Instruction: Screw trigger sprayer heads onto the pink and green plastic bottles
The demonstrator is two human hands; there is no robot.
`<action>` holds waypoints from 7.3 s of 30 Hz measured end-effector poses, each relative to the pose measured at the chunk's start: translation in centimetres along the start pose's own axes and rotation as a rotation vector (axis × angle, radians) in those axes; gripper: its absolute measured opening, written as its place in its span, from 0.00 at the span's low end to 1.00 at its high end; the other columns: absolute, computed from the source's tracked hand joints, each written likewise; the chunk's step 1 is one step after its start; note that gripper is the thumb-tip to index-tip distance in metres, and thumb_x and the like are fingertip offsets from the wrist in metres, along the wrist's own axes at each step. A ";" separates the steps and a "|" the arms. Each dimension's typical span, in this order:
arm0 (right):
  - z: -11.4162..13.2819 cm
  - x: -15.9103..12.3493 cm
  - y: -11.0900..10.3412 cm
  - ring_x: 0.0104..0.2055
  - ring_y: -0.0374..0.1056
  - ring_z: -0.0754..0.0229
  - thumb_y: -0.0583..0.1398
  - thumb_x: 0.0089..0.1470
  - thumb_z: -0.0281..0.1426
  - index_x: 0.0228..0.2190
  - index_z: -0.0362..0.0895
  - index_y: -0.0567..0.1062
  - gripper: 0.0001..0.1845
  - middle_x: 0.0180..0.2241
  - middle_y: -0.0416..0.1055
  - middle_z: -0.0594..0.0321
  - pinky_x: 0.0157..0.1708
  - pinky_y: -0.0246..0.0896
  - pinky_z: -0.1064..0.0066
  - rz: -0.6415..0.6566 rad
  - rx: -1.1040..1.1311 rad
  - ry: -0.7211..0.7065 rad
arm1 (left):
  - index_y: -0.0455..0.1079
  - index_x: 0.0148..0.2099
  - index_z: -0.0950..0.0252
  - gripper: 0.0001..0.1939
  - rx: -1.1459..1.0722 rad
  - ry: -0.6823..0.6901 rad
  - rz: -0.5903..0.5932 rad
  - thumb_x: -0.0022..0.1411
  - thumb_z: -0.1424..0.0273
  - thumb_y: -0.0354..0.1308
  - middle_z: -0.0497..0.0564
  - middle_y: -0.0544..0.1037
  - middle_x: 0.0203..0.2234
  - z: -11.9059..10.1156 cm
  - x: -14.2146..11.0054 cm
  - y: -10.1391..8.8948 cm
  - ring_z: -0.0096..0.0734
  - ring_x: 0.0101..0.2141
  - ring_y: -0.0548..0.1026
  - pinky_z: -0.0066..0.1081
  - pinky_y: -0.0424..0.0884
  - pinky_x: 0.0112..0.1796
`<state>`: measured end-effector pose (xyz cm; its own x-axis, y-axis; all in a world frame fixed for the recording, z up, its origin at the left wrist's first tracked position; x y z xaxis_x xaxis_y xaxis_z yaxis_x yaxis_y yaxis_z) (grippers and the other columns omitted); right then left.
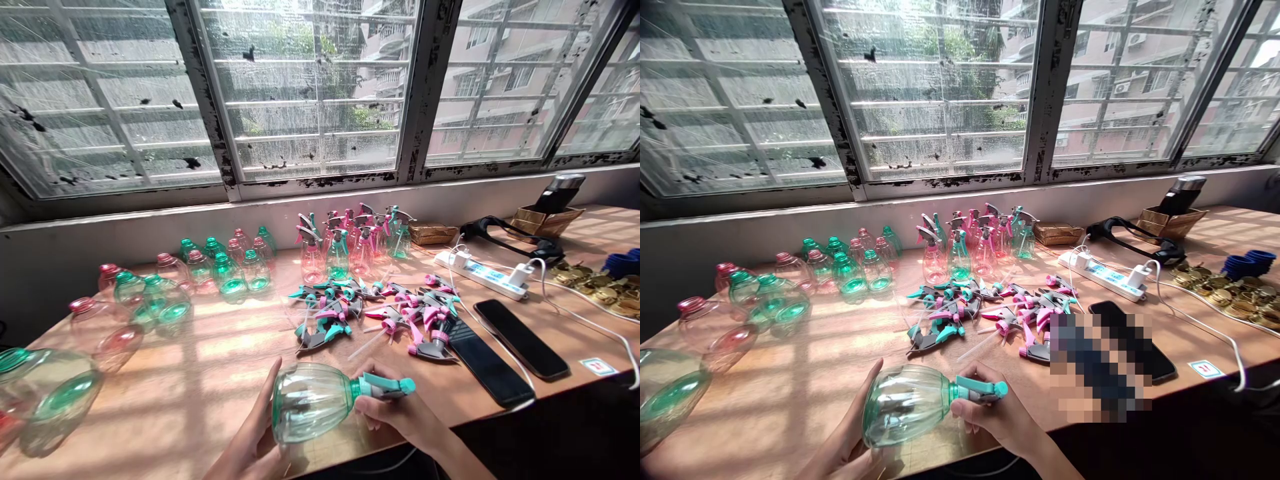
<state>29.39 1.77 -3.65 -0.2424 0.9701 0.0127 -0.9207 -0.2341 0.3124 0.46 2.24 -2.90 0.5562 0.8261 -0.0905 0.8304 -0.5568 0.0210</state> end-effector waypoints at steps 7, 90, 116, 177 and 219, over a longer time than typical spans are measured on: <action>0.3 0.1 0.0 0.21 0.63 0.66 0.77 0.47 0.47 0.35 0.44 0.74 0.26 0.22 0.71 0.70 0.24 0.56 0.73 0.011 -0.035 0.016 | 0.36 0.79 0.41 0.54 -0.049 -0.001 -0.039 0.67 0.59 0.70 0.43 0.50 0.79 0.7 -0.2 0.0 0.57 0.77 0.46 0.52 0.45 0.74; -0.3 0.0 -0.2 0.21 0.63 0.63 0.77 0.48 0.47 0.34 0.46 0.74 0.25 0.21 0.71 0.70 0.25 0.60 0.70 0.034 0.004 0.008 | 0.30 0.80 0.41 0.52 0.001 -0.038 0.001 0.71 0.59 0.65 0.44 0.44 0.80 0.5 -0.2 -0.2 0.54 0.77 0.44 0.53 0.35 0.74; -0.6 0.1 -0.2 0.21 0.60 0.68 0.77 0.49 0.49 0.34 0.45 0.73 0.26 0.20 0.70 0.72 0.24 0.60 0.74 0.042 0.005 -0.021 | 0.34 0.79 0.41 0.56 -0.066 -0.055 -0.006 0.66 0.58 0.71 0.47 0.48 0.80 0.3 0.0 0.0 0.56 0.76 0.53 0.50 0.51 0.73; 1.2 -0.1 0.3 0.22 0.67 0.63 0.78 0.47 0.47 0.32 0.46 0.70 0.28 0.22 0.75 0.69 0.26 0.64 0.69 0.051 -0.017 0.005 | 0.37 0.81 0.48 0.56 0.004 0.040 -0.035 0.65 0.53 0.70 0.51 0.46 0.80 0.8 0.6 -0.5 0.61 0.77 0.42 0.55 0.40 0.74; 2.3 -0.4 0.6 0.23 0.64 0.60 0.75 0.50 0.50 0.31 0.47 0.70 0.26 0.21 0.71 0.69 0.27 0.64 0.65 0.050 -0.076 -0.017 | 0.29 0.79 0.41 0.56 0.022 -0.011 -0.009 0.69 0.57 0.68 0.47 0.42 0.81 -1.2 0.3 0.6 0.58 0.77 0.45 0.57 0.39 0.73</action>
<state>29.62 1.33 -1.25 -0.2838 0.9579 0.0430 -0.9284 -0.2858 0.2377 1.16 2.28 -1.77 0.5478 0.8305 -0.1011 0.8346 -0.5508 -0.0021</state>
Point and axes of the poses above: each hand's wrist, its own x-axis towards the middle knuckle, its own y-axis out of the palm, z = x × y, the point moved 2 cm from there along x, towards the middle knuckle
